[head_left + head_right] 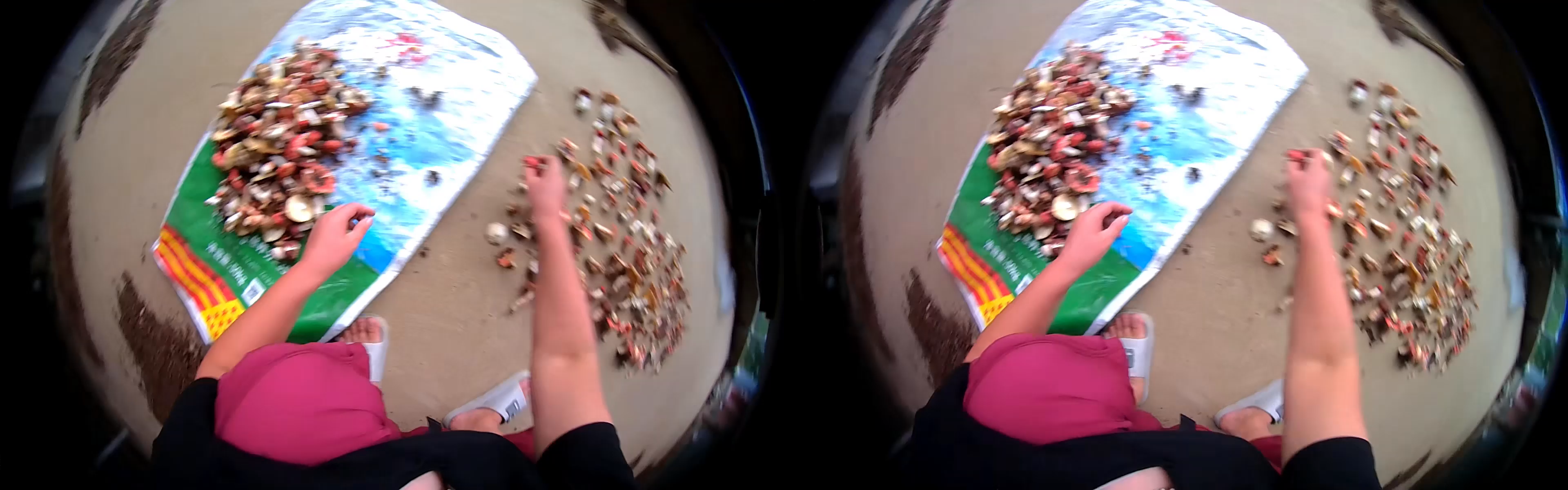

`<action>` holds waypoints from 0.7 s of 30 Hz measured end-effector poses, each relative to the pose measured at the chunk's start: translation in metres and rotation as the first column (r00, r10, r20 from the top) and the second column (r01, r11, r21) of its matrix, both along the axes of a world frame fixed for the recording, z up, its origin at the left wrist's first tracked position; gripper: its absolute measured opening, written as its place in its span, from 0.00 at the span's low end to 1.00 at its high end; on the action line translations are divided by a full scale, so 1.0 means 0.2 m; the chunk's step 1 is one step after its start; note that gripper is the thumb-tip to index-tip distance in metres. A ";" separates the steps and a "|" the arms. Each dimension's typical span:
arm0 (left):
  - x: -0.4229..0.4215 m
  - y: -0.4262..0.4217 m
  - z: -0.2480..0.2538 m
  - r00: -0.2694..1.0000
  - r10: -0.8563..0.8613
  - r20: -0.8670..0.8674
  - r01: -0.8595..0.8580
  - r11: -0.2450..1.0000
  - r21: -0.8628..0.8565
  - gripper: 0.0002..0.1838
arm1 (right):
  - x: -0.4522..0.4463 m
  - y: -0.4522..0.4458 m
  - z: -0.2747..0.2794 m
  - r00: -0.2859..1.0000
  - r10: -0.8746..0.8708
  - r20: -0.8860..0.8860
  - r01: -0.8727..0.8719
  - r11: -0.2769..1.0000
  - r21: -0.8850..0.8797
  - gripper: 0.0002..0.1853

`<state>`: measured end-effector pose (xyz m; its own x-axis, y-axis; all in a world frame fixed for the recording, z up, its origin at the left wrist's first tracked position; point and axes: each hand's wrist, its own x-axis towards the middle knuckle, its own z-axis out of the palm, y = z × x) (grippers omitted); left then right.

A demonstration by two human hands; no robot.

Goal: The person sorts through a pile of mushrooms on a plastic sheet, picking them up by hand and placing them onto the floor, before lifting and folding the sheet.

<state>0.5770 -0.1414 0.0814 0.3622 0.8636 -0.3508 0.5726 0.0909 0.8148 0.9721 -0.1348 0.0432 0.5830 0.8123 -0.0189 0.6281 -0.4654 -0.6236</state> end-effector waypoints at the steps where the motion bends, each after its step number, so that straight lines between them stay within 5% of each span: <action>1: -0.03 0.03 0.06 0.997 0.021 -0.076 -0.011 0.993 0.121 0.10 | 0.11 0.03 -0.03 0.987 0.047 0.154 -0.024 0.989 -0.147 0.15; 3: -0.15 0.06 0.09 0.978 0.142 -0.154 -0.088 0.946 0.313 0.08 | 0.06 0.12 0.10 0.940 0.064 0.336 0.087 0.905 -0.416 0.18; 7: -0.27 0.16 0.11 0.919 0.265 -0.293 -0.101 0.874 0.476 0.06 | 0.04 0.16 0.14 0.918 0.162 0.361 0.098 0.792 -0.603 0.21; 9: -0.27 0.20 0.07 0.886 0.254 -0.389 0.041 0.793 0.608 0.09 | -0.04 0.09 0.16 0.885 0.159 0.437 0.064 0.889 -0.454 0.20; 12: -0.24 0.26 0.04 0.760 0.291 -0.580 0.130 0.807 0.576 0.14 | -0.23 -0.05 0.13 0.870 0.180 0.459 -0.100 0.976 -0.192 0.18; 14: -0.19 0.32 0.10 0.579 0.203 -0.790 -0.024 0.972 0.232 0.19 | -0.43 -0.15 0.18 0.921 0.243 0.306 -0.217 0.969 -0.117 0.17; 15: -0.21 0.34 0.05 0.583 0.199 -0.788 -0.021 0.973 0.231 0.19 | -0.54 -0.20 0.22 0.948 0.254 0.194 -0.227 0.963 -0.148 0.17; 19: -0.29 0.35 -0.01 0.817 0.223 -0.532 -0.149 0.973 0.179 0.15 | -0.85 -0.37 0.28 0.941 0.328 -0.088 -0.336 0.937 -0.098 0.14; 21: -0.30 0.33 0.08 0.924 0.260 -0.281 -0.311 0.938 -0.155 0.14 | -0.95 -0.42 0.23 0.891 0.387 -0.237 -0.387 0.921 0.050 0.14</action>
<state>0.5173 -0.0748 0.0974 -0.0122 0.8232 -0.5676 0.6829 0.4215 0.5967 0.7824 -0.2195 0.0884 0.2005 0.9728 -0.1160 0.5918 -0.2146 -0.7770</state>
